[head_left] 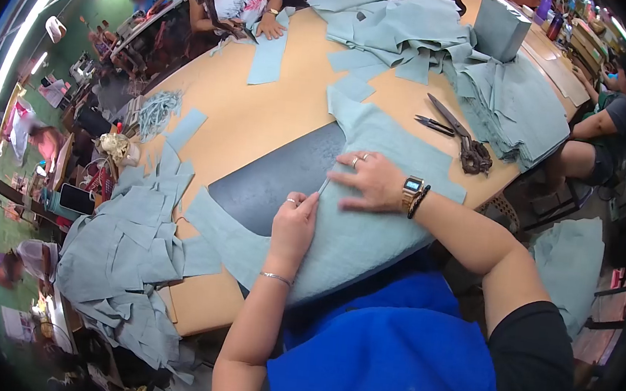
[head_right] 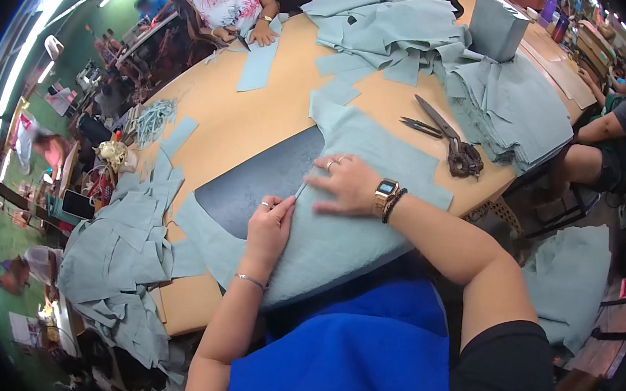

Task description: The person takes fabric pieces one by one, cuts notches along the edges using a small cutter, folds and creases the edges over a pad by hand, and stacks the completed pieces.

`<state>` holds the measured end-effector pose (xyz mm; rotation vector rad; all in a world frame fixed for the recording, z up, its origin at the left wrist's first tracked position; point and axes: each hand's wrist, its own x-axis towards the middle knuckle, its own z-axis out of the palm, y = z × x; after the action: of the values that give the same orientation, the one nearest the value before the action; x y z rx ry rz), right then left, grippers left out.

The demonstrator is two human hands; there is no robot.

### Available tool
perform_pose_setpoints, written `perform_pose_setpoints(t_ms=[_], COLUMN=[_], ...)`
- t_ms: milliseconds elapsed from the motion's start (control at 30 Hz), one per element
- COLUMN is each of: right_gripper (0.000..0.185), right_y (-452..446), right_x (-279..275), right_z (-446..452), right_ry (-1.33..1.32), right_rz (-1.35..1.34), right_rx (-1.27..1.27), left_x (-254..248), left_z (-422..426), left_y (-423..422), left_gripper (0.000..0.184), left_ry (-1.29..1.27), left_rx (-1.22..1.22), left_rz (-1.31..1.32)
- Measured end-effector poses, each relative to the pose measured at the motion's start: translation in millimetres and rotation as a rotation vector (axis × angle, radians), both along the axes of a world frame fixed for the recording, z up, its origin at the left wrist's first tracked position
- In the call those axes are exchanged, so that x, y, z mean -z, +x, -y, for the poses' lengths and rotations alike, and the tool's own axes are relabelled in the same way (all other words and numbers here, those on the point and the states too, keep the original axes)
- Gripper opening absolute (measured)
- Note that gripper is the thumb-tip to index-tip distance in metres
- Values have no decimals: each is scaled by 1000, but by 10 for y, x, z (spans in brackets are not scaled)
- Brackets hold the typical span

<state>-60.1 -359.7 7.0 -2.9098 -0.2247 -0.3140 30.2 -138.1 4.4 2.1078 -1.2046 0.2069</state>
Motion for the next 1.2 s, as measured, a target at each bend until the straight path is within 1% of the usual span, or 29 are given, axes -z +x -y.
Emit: perform_pose_setpoints(t_ms=[67,167,200,233,300,400,433,500,600,667,800,900,1000,1100,1133,1200], right_gripper=[74,87,84,78,70,67,63,62,67,73,82,84,81,75,70,70], right_y=[-118,-120,-85,-69,-26,48,0,-46,-54,-103,-176,-181,-142,-84,-73,-90], right_x=[-292,-173,-141,-121,-92,43,-43,57,30,-80,-216,-230,-145,-109,-118,-38], right_z=[-197,-123,-65,-10,22,-175,-348,-474,-459,-478,-633,-630,-571,-739,-838,-929], right_ry=[-194,-148,-144,-146,-223,131,116,43,75,-3,-129,-130,-173,-22,25,35], right_rz=[-132,-144,-139,-58,100,54,-1,113,60,-23,-150,-157,9,87,117,100], right_rx=[6,70,144,227,333,4,-60,-14,-26,-17,-18,30,162,-2,-92,-83], left_x=[36,44,45,44,36,-13,-51,-99,-120,-106,-60,-65,-71,-80,-95,-117], left_z=[7,0,-3,-1,-9,-11,-34,-137,-370,-519,-639,-627,-643,-639,-641,-697], left_y=[-1,-16,-15,-14,-14,2,-10,-52,-52,-60,-86,-90,-103,-88,-86,-71], left_gripper=[14,14,14,14,14,15,16,16,16,17,16,15,15,16,16,16], left_ry=[-10,-6,-2,0,10,34,44,58,51,46,59,109,133,147,147,169], left_rx=[7,1,3,4,5,-1,-10,-18,0,22,33,12,-5,-11,-10,5], left_rz=[13,1,-1,-3,-1,-25,-57,-117,-157,-145,21,111,171,186,177,118])
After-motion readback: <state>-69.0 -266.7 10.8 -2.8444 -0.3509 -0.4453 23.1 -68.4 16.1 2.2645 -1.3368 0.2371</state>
